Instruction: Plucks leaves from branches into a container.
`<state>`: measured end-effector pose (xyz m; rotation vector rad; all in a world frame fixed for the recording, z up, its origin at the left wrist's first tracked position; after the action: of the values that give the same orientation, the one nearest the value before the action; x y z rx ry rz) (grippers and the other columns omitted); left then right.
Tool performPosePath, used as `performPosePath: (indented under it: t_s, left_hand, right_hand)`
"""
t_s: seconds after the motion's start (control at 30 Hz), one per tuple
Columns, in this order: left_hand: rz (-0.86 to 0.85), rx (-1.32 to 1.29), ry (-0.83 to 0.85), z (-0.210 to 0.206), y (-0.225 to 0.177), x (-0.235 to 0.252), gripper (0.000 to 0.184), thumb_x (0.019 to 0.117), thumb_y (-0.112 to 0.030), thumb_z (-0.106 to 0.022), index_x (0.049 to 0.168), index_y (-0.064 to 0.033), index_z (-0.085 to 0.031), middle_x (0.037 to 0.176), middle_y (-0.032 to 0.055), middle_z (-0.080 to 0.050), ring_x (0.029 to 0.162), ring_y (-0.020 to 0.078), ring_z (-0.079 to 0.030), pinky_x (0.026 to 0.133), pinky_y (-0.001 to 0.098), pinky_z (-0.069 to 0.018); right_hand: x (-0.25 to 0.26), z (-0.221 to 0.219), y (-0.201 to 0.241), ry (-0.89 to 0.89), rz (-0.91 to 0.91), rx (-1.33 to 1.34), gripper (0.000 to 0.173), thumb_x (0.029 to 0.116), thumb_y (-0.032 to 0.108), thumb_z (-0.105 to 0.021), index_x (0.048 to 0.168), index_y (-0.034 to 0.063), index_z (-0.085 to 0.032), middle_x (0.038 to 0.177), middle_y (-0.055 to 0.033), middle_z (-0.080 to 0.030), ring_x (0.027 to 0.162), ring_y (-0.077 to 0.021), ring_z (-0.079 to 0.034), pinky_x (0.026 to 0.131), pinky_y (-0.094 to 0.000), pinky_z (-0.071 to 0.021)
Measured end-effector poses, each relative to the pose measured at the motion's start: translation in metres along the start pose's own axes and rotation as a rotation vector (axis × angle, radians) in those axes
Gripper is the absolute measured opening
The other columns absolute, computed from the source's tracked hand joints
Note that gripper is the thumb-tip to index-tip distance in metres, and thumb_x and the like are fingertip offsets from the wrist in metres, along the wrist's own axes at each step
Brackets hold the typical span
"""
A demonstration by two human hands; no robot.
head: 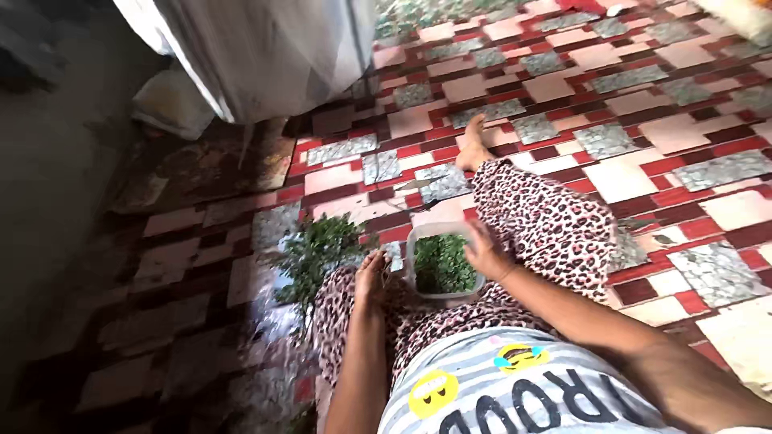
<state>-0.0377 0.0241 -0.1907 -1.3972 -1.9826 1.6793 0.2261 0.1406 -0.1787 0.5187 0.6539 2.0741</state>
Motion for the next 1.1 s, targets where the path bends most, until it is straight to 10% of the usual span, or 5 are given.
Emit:
performPosePath:
  t_s: [0.07,0.2,0.43,0.87,1.1]
  left_hand:
    - [-0.007,0.046,0.025,-0.005,-0.006,-0.008,0.018,0.1075,-0.014,-0.049,0.119,-0.0033,-0.059,0.087,0.0033,-0.069,0.069,0.0096,-0.066,0.060,0.0254,-0.0569]
    - [-0.007,0.101,0.120,-0.011,-0.009,-0.014,0.018,0.1097,-0.017,-0.042,0.117,-0.0106,-0.057,0.081,-0.0033,-0.066,0.064,0.0055,-0.063,0.056,0.0218,-0.0543]
    - [0.020,0.062,0.055,-0.015,-0.003,-0.010,0.014,0.1073,-0.013,-0.049,0.111,-0.0042,-0.059,0.080,0.0018,-0.066,0.063,0.0069,-0.062,0.054,0.0212,-0.0518]
    - [0.029,-0.021,0.063,-0.008,0.000,-0.006,0.018,0.1079,-0.009,-0.046,0.109,0.0004,-0.061,0.083,0.0067,-0.067,0.069,0.0120,-0.065,0.061,0.0245,-0.0552]
    - [0.094,-0.154,0.071,-0.010,-0.001,-0.007,0.019,0.1090,-0.013,-0.043,0.107,-0.0036,-0.059,0.077,0.0040,-0.063,0.065,0.0123,-0.064,0.061,0.0264,-0.0568]
  right_hand:
    - [0.000,-0.016,0.010,0.142,0.067,0.017,0.050,0.0944,0.019,-0.068,0.142,0.0053,-0.059,0.151,-0.0231,-0.049,0.141,-0.0401,-0.045,0.117,-0.0552,-0.0371]
    - [0.009,-0.033,0.015,0.414,-0.082,-0.081,0.086,0.0840,0.042,-0.083,0.157,0.0206,-0.043,0.166,-0.0228,-0.025,0.148,-0.0514,-0.028,0.115,-0.0708,-0.0307]
    - [0.022,-0.048,0.008,0.543,-0.130,-0.155,0.109,0.0730,0.045,-0.090,0.163,0.0258,-0.031,0.168,-0.0265,-0.014,0.146,-0.0575,-0.025,0.111,-0.0752,-0.0315]
    - [0.021,-0.068,0.002,0.535,-0.101,-0.240,0.052,0.0834,-0.004,-0.068,0.134,0.0089,-0.065,0.154,-0.0236,-0.043,0.137,-0.0496,-0.044,0.106,-0.0662,-0.0432]
    - [0.019,-0.050,0.019,0.398,-0.003,-0.114,0.054,0.0911,0.020,-0.069,0.144,0.0149,-0.059,0.160,-0.0186,-0.038,0.142,-0.0428,-0.042,0.114,-0.0600,-0.0381]
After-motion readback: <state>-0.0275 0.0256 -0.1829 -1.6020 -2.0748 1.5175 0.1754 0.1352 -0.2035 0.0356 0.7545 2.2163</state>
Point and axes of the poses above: each hand's wrist, its own x-axis towards the middle knuckle, its own z-axis out of the back of the hand, y = z × x, the point moved 1 cm from there along x, towards the middle knuckle
